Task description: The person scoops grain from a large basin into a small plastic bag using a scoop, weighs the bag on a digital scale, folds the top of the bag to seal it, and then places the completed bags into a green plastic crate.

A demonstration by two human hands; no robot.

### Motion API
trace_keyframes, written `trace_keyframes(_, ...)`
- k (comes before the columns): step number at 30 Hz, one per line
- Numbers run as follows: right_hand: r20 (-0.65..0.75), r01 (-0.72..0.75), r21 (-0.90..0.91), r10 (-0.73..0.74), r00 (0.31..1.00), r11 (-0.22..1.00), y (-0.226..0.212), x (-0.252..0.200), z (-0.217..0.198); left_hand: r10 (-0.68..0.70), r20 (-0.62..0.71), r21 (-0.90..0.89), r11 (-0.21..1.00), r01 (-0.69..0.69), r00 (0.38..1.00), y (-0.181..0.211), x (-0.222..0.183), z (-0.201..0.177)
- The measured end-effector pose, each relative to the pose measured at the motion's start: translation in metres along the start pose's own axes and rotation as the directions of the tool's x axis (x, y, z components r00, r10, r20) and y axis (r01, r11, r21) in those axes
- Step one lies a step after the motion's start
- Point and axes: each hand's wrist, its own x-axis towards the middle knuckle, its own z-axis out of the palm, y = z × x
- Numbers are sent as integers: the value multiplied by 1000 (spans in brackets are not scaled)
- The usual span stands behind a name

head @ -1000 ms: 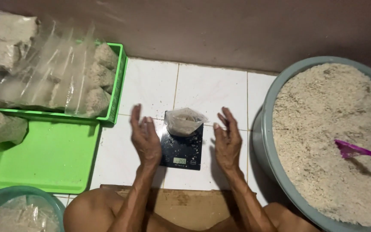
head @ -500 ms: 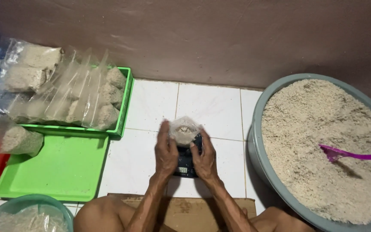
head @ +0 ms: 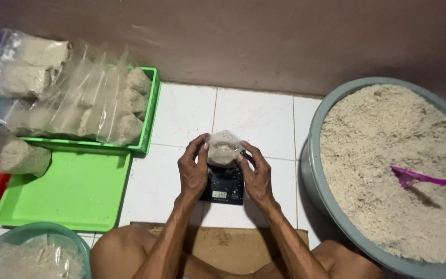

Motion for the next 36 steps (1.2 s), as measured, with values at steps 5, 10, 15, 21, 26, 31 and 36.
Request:
trace_keyframes(5,-36,-5,20,6,999,1000,18,13,-8,7,-17,-31,999,-8,1000,-9,9,-3)
trace_keyframes(10,-53,-20,46,22,998,999,26,16,-7,8,-36,-61,998,-11,999,-7,11,-4)
trace_keyframes(15,-43,40,83,-36,998,996,29,15,-7,79,-9,-85,993,-79,997,-19,12,-3)
trace_keyframes(21,-27,55,97,-52,998,994,22,16,-9,77,26,-91,993,-74,997,-16,12,-6)
trace_keyframes(26,-15,71,84,-70,997,994,26,17,-12,71,32,-90,994,-67,997,-15,11,-5)
trace_keyframes(31,0,72,116,-73,997,991,23,18,-8,83,30,-75,994,-81,996,-14,13,-6)
trace_keyframes(36,-7,86,116,-86,996,990,28,21,-10,90,23,-81,993,-88,996,-12,13,-5)
